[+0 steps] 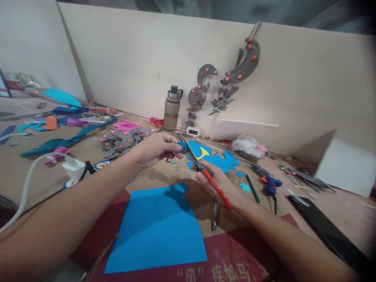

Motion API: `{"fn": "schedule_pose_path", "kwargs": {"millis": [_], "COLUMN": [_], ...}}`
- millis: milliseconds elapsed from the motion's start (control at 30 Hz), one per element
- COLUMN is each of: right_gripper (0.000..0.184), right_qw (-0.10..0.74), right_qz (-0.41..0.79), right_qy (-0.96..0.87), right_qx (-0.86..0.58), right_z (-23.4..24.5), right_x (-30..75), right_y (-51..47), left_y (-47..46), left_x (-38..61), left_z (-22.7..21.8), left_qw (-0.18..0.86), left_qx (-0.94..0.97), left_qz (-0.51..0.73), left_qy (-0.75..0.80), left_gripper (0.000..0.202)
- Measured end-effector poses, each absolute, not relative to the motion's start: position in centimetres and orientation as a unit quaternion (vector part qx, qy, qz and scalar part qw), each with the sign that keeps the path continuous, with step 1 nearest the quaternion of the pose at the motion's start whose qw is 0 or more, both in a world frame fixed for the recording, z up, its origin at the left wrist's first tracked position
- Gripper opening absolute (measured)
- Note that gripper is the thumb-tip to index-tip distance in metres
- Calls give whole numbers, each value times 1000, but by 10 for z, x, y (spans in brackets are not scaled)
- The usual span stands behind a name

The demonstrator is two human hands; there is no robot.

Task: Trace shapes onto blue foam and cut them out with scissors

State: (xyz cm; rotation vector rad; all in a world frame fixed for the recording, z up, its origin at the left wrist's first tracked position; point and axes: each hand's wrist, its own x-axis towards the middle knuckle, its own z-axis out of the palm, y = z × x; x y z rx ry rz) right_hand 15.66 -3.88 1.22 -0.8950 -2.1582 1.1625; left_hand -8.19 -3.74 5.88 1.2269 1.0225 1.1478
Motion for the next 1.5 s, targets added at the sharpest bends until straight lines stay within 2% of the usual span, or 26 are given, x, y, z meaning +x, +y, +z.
{"fn": "schedule_pose_path", "kwargs": {"millis": [267, 667, 867, 1100, 1500], "right_gripper": [36, 30, 38, 37, 39], "right_qw": [305, 313, 344, 329, 310], "right_qz": [449, 413, 409, 409, 438], "right_qy": [-774, -774, -763, -765, -749], "right_qx": [-324, -364, -363, -372, -388], "right_z": [16, 31, 26, 32, 27], "right_x": [168, 205, 215, 218, 211], "right_y": [-43, -60, -59, -59, -55], "left_y": [-35, -16, -6, 1, 0], "left_x": [-65, -28, -14, -12, -20], "left_z": [74, 85, 85, 84, 84], "left_qw": [574, 596, 598, 598, 598], "left_qx": [526, 579, 604, 609, 598], "left_qz": [460, 398, 372, 358, 345], "left_qy": [427, 389, 372, 379, 407], "left_gripper": [25, 26, 28, 30, 20]}}
